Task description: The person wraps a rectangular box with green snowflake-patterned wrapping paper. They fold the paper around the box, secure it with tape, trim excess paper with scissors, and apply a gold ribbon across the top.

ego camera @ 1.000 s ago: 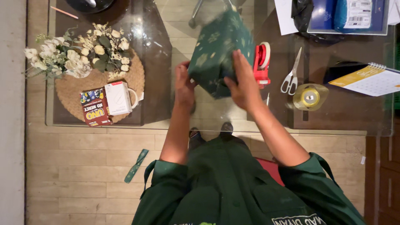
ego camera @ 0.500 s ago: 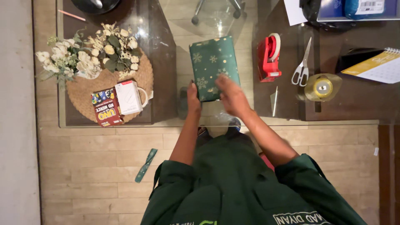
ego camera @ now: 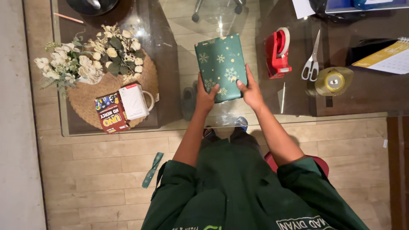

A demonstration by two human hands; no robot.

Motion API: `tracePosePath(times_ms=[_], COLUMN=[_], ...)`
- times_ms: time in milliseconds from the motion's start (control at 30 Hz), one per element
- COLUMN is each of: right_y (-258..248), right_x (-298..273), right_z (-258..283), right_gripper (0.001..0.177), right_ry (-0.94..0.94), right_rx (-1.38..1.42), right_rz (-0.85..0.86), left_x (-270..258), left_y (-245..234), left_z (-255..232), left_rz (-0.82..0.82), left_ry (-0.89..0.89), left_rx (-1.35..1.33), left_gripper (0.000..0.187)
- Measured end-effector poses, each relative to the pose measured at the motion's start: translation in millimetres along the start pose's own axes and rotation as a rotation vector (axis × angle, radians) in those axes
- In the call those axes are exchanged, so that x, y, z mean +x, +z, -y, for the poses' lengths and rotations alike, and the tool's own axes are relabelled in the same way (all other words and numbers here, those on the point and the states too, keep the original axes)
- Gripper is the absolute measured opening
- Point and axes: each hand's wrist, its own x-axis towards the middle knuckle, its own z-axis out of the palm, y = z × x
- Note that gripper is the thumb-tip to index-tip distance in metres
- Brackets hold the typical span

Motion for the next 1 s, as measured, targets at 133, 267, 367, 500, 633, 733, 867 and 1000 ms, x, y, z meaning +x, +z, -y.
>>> tracePosePath(times_ms=[133, 267, 367, 500, 633, 733, 867, 1000], right_y=[1.7, -3.5, -13.4, -5.7, 10.6, 10.4, 5.7, 2.2], right_x=[3.5, -6.7, -25.3, -41.7, -36.8, -38.1, -26.7, -9.8], right_z=[7.0, 39.9, 71.3, 103.4, 115.0, 116.1, 123.2, 131.3], right_gripper=[0.071, 0.070, 0.055, 0.037, 0.041, 0.046, 0.079, 0.134], right_ry=[0.101, 0.062, -0.170, -0.387, -0.368, -0.354, -0.291, -0.123], right_rx=[0.272, 0.156, -0.177, -0.547, -0.658, -0.678, -0.751, -0.770], right_rz=[0.017, 0.006, -0.048, -0.098, 0.031, 0.108, 0.013, -0.030], left_x=[4.3, 11.1, 15.1, 13.4, 2.6, -4.9, 6.4, 30.3], left_y=[-1.3, -8.1, -16.1, -14.4, -2.4, 0.8, -2.1, 6.2], left_z=[-11.6, -7.4, 18.9, 69.5, 102.5, 100.4, 57.8, 2.0], left_rz=[0.027, 0.111, 0.192, 0.228, 0.136, -0.002, 0.029, 0.086], left_ry=[-0.049, 0.048, -0.017, -0.323, -0.424, -0.151, -0.037, -0.006], left_rx=[-0.155, -0.219, -0.339, -0.564, -0.395, -0.068, -0.354, -0.283], left_gripper=[0.100, 0.100, 0.093, 0.083, 0.085, 0.081, 0.070, 0.078])
